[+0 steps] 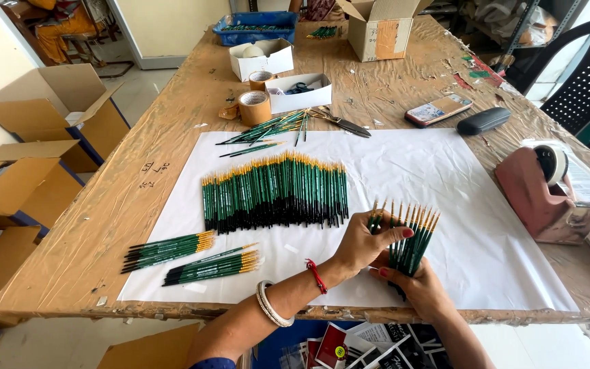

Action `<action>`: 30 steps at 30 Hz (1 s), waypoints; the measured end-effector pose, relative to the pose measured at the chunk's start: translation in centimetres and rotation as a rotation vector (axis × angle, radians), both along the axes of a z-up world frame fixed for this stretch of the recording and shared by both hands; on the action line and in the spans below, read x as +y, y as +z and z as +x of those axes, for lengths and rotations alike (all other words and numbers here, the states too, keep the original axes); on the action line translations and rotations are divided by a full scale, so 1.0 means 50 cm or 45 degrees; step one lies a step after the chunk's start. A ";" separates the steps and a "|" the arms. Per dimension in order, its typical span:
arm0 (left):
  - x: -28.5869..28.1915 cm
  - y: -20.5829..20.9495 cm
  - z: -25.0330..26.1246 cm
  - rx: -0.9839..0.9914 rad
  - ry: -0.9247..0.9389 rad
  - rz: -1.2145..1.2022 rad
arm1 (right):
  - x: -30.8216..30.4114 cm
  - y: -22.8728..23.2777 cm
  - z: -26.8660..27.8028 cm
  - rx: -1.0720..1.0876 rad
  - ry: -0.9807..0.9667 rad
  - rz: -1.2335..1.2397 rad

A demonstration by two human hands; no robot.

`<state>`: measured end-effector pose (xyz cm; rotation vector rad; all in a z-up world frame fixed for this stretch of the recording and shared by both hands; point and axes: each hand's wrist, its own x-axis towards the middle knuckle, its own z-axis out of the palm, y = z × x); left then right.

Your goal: Sorting and bundling green-handled paintbrushes on a work table.

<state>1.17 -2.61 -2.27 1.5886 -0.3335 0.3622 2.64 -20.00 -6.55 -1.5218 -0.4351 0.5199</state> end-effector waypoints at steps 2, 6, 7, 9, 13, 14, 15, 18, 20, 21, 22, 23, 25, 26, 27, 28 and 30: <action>0.002 0.014 -0.004 0.031 -0.017 -0.169 | 0.008 0.028 -0.012 0.007 0.029 0.063; 0.008 0.039 0.002 0.109 -0.027 -0.536 | 0.018 0.059 -0.028 0.015 0.065 0.143; 0.014 0.016 0.009 0.110 -0.028 -0.537 | 0.016 0.049 -0.023 0.015 0.063 0.143; 0.026 -0.032 0.020 0.210 -0.333 -0.607 | 0.012 0.028 -0.015 0.124 0.054 0.097; 0.000 0.019 -0.008 0.011 -0.130 -0.069 | 0.009 0.025 -0.018 0.051 0.071 0.039; 0.001 0.020 -0.009 0.038 -0.144 -0.163 | 0.009 0.025 -0.017 0.092 0.052 0.054; 0.002 0.022 -0.009 0.065 -0.159 -0.257 | 0.009 0.025 -0.016 0.133 0.033 0.068; 0.010 0.021 0.005 0.101 -0.099 -0.419 | 0.005 0.034 -0.025 0.175 0.090 0.148; 0.025 -0.007 0.017 0.105 -0.372 -0.604 | 0.004 0.032 -0.021 0.206 0.093 0.161; 0.033 -0.022 0.022 0.108 -0.645 -0.784 | 0.005 0.031 -0.019 0.242 0.097 0.175; 0.025 -0.004 0.010 0.103 -0.643 -0.785 | 0.002 0.026 -0.016 0.238 0.100 0.173; 0.018 0.014 -0.002 0.170 -0.524 -0.567 | 0.000 0.021 -0.014 0.268 0.102 0.160; 0.010 0.019 -0.008 0.233 -0.404 -0.350 | -0.004 0.008 -0.008 0.295 0.106 0.149; 0.009 0.008 -0.001 0.157 -0.361 -0.280 | -0.007 0.001 -0.005 0.273 0.144 0.168; 0.008 -0.004 0.006 0.081 -0.319 -0.210 | -0.009 -0.006 -0.002 0.251 0.183 0.187; 0.008 0.005 0.003 0.079 -0.319 -0.209 | -0.006 -0.001 -0.005 0.248 0.183 0.187; 0.006 0.024 -0.005 0.201 -0.301 -0.344 | 0.000 0.012 -0.012 0.304 0.104 0.161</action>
